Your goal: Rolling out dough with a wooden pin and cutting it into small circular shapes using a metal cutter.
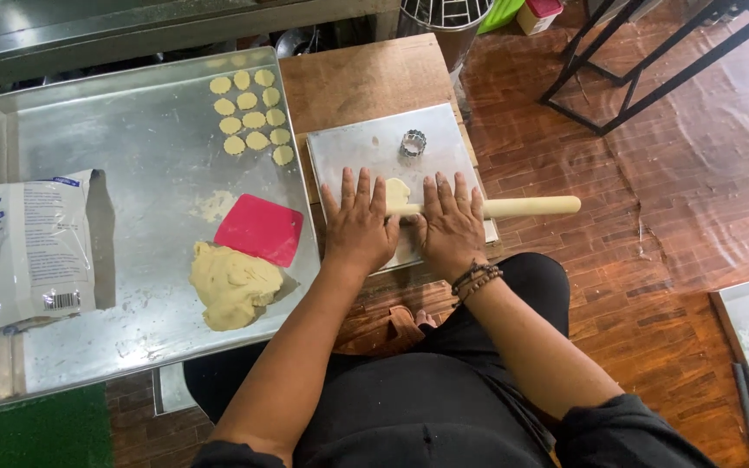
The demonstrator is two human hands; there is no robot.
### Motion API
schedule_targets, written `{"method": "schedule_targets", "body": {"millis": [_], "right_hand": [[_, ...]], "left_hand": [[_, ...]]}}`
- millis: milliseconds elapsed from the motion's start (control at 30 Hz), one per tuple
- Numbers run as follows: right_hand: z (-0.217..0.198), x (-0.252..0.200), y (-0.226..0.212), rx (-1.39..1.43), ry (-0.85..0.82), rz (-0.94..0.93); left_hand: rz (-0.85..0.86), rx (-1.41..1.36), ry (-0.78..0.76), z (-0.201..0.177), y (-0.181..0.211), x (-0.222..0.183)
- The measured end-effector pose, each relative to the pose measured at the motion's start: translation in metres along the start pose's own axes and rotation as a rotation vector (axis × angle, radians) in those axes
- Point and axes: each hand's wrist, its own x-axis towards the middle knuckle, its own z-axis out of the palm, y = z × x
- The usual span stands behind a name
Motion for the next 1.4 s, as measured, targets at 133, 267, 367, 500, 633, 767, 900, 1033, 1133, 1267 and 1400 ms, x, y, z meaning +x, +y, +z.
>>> {"method": "schedule_targets", "body": {"millis": [133,267,367,500,633,767,900,1033,1133,1267,1400], "right_hand": [[-0.009,0.019,-0.002,0.013,-0.022,0.019],[-0.01,0.034,0.0,-0.009,-0.009,0.029],[-0.011,0.045,0.0,-0.01,-0.01,0.033],[-0.009,0.061,0.005,-0.016,-0.048,0.049],[-0.009,0.073,0.005,-0.029,-0.064,0.055],[-0.015,0.083,0.004,-0.013,-0.088,0.068],[-0.024,0.093,0.004,-0.009,-0.11,0.078],[-0.024,0.106,0.004,-0.021,-0.124,0.082],[-0.026,0.114,0.005,-0.008,-0.128,0.092],[-0.028,0.124,0.006,0.011,-0.121,0.098],[-0.031,0.132,0.007,0.013,-0.111,0.12]], "left_hand": [[-0.068,0.028,-0.141,-0.018,0.003,0.021],[-0.092,0.047,-0.131,-0.014,0.0,0.037],[-0.108,0.052,-0.122,-0.014,-0.003,0.048],[-0.155,0.042,-0.167,-0.024,-0.002,0.061],[-0.171,0.049,-0.189,-0.028,-0.003,0.072],[-0.195,0.048,-0.234,-0.027,-0.007,0.082],[-0.202,0.032,-0.215,-0.024,-0.011,0.093],[-0.213,0.043,-0.211,-0.022,-0.014,0.103],[-0.231,0.034,-0.193,-0.02,-0.016,0.111],[-0.238,0.031,-0.13,-0.014,-0.022,0.122],[-0.242,0.021,-0.062,-0.009,-0.026,0.129]]}}
